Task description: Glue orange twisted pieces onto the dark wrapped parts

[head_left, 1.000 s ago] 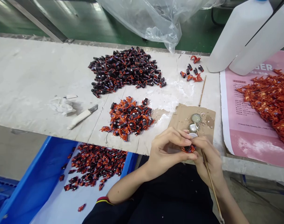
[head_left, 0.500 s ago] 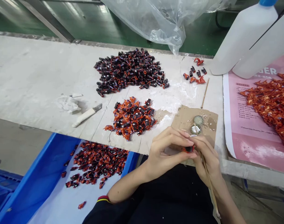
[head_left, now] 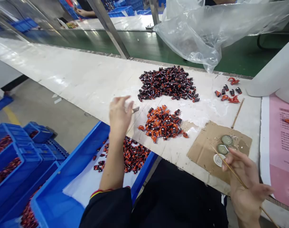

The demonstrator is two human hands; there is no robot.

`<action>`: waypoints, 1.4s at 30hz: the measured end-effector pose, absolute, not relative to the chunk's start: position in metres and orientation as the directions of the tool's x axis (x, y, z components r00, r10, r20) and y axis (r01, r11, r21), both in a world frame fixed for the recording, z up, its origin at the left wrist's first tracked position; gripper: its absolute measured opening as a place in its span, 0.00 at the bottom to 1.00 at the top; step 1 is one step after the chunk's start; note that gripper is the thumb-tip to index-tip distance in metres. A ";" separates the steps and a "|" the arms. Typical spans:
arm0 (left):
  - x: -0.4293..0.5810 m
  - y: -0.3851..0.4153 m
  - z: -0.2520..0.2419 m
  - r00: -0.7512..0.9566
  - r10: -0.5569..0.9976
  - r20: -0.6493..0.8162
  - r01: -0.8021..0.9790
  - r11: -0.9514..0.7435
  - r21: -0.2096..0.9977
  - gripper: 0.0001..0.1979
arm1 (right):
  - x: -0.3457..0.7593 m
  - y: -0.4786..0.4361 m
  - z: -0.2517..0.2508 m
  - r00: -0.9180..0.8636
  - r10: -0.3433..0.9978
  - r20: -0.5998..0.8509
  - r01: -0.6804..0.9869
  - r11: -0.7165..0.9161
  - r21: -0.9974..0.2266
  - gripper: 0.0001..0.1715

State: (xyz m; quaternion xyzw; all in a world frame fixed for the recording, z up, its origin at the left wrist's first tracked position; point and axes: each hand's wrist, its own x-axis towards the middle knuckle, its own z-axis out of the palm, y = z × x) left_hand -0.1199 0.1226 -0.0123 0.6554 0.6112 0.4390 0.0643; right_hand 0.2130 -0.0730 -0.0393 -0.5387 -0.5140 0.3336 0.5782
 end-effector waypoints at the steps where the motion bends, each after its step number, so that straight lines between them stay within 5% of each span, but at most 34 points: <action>1: -0.136 0.132 -0.012 -0.185 0.859 0.477 0.762 -0.182 0.622 0.10 | 0.213 -0.072 -0.039 0.254 0.942 0.221 0.131 0.193 -0.972 0.37; 8: -0.165 0.145 0.011 -0.221 0.920 0.323 0.832 0.005 0.554 0.06 | 0.205 -0.069 -0.023 0.302 0.945 0.128 -0.120 0.171 -0.978 0.28; 13: -0.119 0.109 0.039 -0.173 0.872 0.457 0.869 -0.084 0.488 0.08 | 0.201 -0.073 -0.020 0.318 0.935 0.159 -0.110 0.203 -0.973 0.22; 17: -0.062 0.062 0.058 0.371 0.696 0.615 0.633 -0.674 0.381 0.09 | 0.196 -0.075 -0.017 0.273 0.930 0.247 -0.034 0.265 -0.964 0.12; 22: -0.017 0.034 0.062 0.749 0.439 0.497 0.231 -0.875 0.425 0.10 | 0.189 -0.075 -0.011 0.201 0.936 0.290 0.068 0.282 -0.957 0.09; 26: -0.009 0.036 0.054 0.847 0.324 0.422 0.067 -0.852 0.519 0.11 | 0.188 -0.077 -0.009 0.190 0.940 0.284 0.130 0.263 -0.956 0.10; 33: -0.004 0.042 0.055 0.847 0.414 0.333 0.059 -0.696 0.716 0.06 | 0.197 -0.082 -0.007 0.136 0.939 0.314 0.213 0.282 -0.936 0.10; 42: -0.001 0.045 0.061 0.926 0.333 0.178 0.151 -0.758 0.634 0.15 | 0.200 -0.081 -0.002 0.080 0.940 0.332 0.271 0.300 -0.915 0.09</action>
